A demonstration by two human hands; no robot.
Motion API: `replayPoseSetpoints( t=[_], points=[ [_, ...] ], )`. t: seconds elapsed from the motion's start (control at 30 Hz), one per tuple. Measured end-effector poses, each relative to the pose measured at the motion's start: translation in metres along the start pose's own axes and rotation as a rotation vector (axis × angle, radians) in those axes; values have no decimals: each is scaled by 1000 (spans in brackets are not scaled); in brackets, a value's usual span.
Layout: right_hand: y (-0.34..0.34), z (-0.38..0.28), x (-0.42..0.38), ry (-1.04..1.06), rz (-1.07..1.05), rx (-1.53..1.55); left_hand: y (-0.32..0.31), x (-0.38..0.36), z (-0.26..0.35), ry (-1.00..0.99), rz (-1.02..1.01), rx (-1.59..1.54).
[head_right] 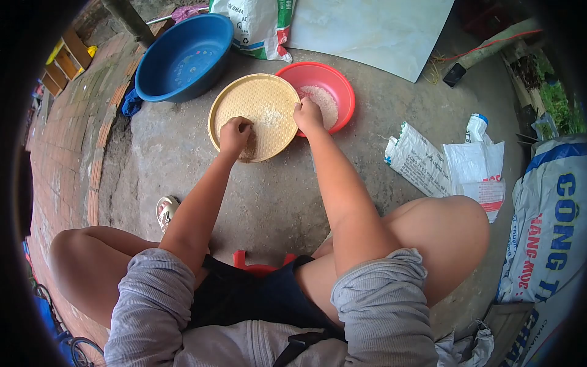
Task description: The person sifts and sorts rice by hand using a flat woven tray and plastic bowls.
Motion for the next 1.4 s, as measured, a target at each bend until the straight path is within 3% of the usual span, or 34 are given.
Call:
replayPoseSetpoints(
  t=[0.03,0.1,0.23,0.3,0.33,0.43,0.5,0.53,0.6,0.63,0.73,0.77,1.0,1.2,1.4],
  points=[
    [0,0,0,0,0,0,1,1,-1,0,0,0],
    [0,-1,1,7,9,-52,1,1,-31,243,-15,-161],
    [-5,-9,1,-37,36,-53,8,6,-51,341,37,-224],
    [10,-27,-8,-12,243,-129,7,8,-53,349,44,-239],
    [12,-36,-10,-12,243,-129,8,9,-52,357,49,-255],
    [8,-63,-11,89,221,-275,2,11,-44,386,29,-369],
    [3,-94,-16,385,283,-216,-1,16,-34,372,-6,-432],
    [-3,-96,-13,386,282,-216,-5,19,-28,357,-42,-496],
    [-36,-78,3,173,-22,247,-6,25,-18,335,-75,-538],
    [-39,-82,2,173,-22,246,-8,28,-12,311,-107,-580],
    [-96,-61,-6,-298,-379,923,-7,35,5,262,-149,-594],
    [-99,-64,-6,-291,-377,964,-3,37,11,235,-127,-523],
    [-105,-50,-5,-375,-339,1104,-7,40,24,180,-194,-475],
    [-91,-34,6,-397,-205,1157,0,37,4,195,-49,-458],
    [-2,-22,23,-227,45,839,11,28,-32,345,42,-357]
  ],
)
Point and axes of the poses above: each hand's wrist, its own x-axis towards the middle knuckle, its own y-axis out of the back of the hand, z = x × y, the point moved 10 cm from there along x, towards the middle knuckle, and after that the axes turned 6 degrees about -z, right-handed, at the moved point
